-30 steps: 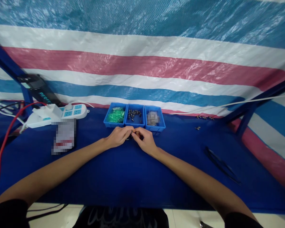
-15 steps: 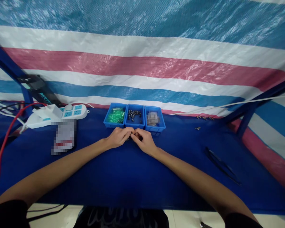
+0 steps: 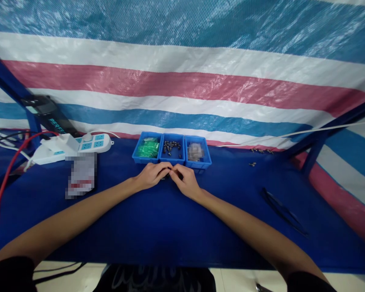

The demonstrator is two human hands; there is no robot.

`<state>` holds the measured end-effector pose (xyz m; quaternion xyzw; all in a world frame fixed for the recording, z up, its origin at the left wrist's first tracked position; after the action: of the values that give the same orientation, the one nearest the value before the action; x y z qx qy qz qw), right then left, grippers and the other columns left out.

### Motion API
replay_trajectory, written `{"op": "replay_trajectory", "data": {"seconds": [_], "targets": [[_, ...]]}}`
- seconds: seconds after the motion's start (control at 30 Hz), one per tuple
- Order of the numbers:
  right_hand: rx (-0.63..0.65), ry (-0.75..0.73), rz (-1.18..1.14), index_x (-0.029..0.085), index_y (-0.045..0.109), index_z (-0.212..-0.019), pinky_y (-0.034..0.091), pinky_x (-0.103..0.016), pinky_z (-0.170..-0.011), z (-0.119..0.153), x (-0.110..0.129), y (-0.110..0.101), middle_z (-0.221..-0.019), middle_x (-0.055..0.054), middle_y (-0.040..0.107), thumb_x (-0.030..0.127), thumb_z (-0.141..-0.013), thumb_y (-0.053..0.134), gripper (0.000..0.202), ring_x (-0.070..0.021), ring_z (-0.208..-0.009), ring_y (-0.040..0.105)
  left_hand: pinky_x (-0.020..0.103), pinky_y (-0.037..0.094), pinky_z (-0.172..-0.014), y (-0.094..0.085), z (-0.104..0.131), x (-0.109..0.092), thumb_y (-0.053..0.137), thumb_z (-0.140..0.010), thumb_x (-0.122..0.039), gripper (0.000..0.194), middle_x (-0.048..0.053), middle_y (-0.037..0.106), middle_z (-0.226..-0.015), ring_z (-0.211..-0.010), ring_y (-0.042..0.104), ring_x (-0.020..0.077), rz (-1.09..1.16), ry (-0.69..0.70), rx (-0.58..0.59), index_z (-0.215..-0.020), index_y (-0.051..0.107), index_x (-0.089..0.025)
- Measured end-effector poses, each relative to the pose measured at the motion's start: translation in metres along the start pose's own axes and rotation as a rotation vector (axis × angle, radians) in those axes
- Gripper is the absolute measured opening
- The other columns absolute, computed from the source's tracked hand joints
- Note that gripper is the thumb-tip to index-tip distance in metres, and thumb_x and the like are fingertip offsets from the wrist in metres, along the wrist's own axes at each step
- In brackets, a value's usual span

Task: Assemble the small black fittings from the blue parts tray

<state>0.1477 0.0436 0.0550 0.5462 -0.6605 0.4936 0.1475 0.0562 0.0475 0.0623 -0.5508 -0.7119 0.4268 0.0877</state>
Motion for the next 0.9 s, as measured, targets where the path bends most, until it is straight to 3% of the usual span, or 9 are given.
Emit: {"op": "replay_trajectory", "data": {"seconds": [0.43, 0.67, 0.9], "targets": [[-0.101, 0.024, -0.011, 0.017, 0.055, -0.074, 0.037, -0.023, -0.057, 0.002, -0.003, -0.011, -0.063, 0.001, 0.051, 0.032, -0.090, 0.046, 0.023, -0.0110, -0.057, 0.047, 0.017, 0.046, -0.056, -0.005, -0.002, -0.004, 0.054, -0.089, -0.033, 0.022, 0.004, 0.067, -0.087, -0.061, 0.061, 0.0082, -0.035, 0.007, -0.054, -0.102, 0.059, -0.016], [-0.094, 0.017, 0.005, 0.017, 0.054, -0.070, 0.038, -0.024, -0.061, 0.001, -0.002, -0.010, -0.063, 0.001, 0.052, 0.031, -0.093, 0.043, 0.029, -0.0115, -0.059, 0.049, 0.018, 0.046, -0.062, -0.009, -0.004, -0.006, 0.048, -0.092, -0.026, 0.016, 0.005, 0.066, -0.087, -0.076, 0.063, 0.0113, -0.014, 0.017, -0.068, -0.096, 0.059, -0.016], [-0.081, 0.029, 0.011, 0.017, 0.054, -0.068, 0.037, -0.024, -0.061, 0.000, -0.003, -0.009, -0.062, 0.001, 0.052, 0.030, -0.092, 0.044, 0.029, -0.0119, -0.059, 0.049, 0.021, 0.038, -0.056, -0.010, -0.002, -0.004, 0.035, -0.095, -0.022, 0.025, 0.002, 0.055, -0.069, -0.060, 0.051, 0.0099, 0.022, 0.008, -0.037, -0.078, 0.051, -0.015]]}}
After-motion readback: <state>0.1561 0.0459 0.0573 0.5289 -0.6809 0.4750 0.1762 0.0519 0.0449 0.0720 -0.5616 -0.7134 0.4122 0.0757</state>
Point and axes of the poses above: each hand's wrist, its own z-axis away from the middle knuckle, its own y-axis out of the palm, x = y × z, the point moved 10 cm from there along -z, towards the middle knuckle
